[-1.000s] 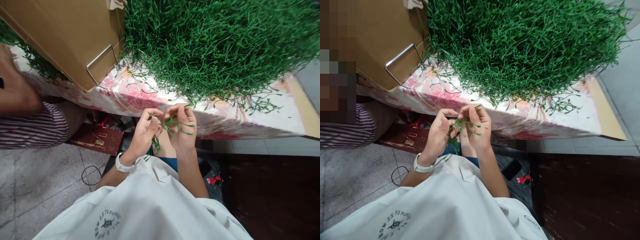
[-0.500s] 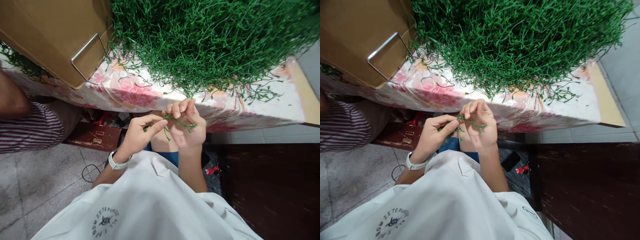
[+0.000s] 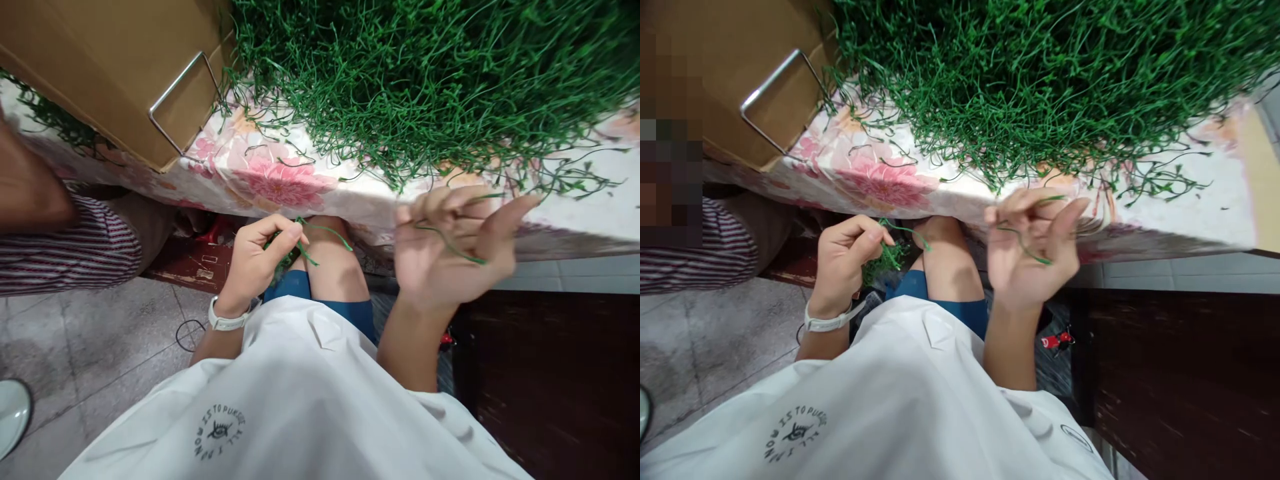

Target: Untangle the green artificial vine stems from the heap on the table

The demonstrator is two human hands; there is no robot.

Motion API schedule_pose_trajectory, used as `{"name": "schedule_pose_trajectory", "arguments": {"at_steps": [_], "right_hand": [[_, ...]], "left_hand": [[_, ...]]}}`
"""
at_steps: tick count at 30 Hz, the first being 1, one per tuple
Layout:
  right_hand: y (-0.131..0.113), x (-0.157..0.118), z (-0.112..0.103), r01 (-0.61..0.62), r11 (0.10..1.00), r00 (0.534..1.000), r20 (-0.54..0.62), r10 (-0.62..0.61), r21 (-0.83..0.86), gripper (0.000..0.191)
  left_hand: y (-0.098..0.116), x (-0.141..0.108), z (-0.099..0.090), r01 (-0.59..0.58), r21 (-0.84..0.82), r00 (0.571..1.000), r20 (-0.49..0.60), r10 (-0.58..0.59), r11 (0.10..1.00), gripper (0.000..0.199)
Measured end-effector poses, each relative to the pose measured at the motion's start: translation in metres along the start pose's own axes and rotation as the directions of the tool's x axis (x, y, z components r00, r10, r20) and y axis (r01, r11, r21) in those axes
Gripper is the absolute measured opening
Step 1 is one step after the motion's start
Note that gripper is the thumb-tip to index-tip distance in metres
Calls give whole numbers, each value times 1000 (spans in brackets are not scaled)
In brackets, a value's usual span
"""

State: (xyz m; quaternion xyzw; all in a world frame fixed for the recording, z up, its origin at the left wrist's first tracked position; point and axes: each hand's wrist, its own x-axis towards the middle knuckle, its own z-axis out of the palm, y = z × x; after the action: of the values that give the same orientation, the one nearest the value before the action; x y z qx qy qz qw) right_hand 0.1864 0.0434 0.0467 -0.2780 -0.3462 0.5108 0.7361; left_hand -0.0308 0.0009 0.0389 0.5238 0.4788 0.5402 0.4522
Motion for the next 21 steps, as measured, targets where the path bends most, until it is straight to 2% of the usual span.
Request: {"name": "schedule_pose_trajectory", "arguments": {"at_steps": [4, 6, 9, 12, 13, 15, 18, 21], "right_hand": [[25, -23, 17, -247, 968, 964, 110, 240, 51, 65], [37, -30, 15, -278, 960, 949, 162, 270, 32, 63], [47, -37, 11, -192, 980, 946, 257, 199, -51, 45], [50, -42, 13, -60, 988, 919, 379, 110, -142, 38], [50, -42, 15, -26, 987, 918, 386, 87, -160, 31], [50, -40, 20, 30, 988, 940, 339, 24, -151, 28], [45, -27, 19, 80, 996, 975, 212, -69, -42, 43], [26, -10, 6, 189, 982, 977, 96, -190, 19, 51]], "left_hand": [[2, -2, 13, -15, -97, 996, 88, 24, 995, 34], [2, -3, 17, -26, -155, 989, 138, 48, 988, 31], [1, -4, 21, -5, -206, 979, 199, 47, 979, 32], [0, -4, 24, 40, -199, 970, 242, 9, 979, 36], [1, -3, 25, 49, -189, 967, 254, 1, 981, 38], [2, -3, 25, 46, -156, 960, 280, 0, 987, 40], [3, -4, 21, 31, -75, 954, 300, -7, 997, 39], [0, -5, 13, 24, -65, 975, 223, -8, 998, 40]]}}
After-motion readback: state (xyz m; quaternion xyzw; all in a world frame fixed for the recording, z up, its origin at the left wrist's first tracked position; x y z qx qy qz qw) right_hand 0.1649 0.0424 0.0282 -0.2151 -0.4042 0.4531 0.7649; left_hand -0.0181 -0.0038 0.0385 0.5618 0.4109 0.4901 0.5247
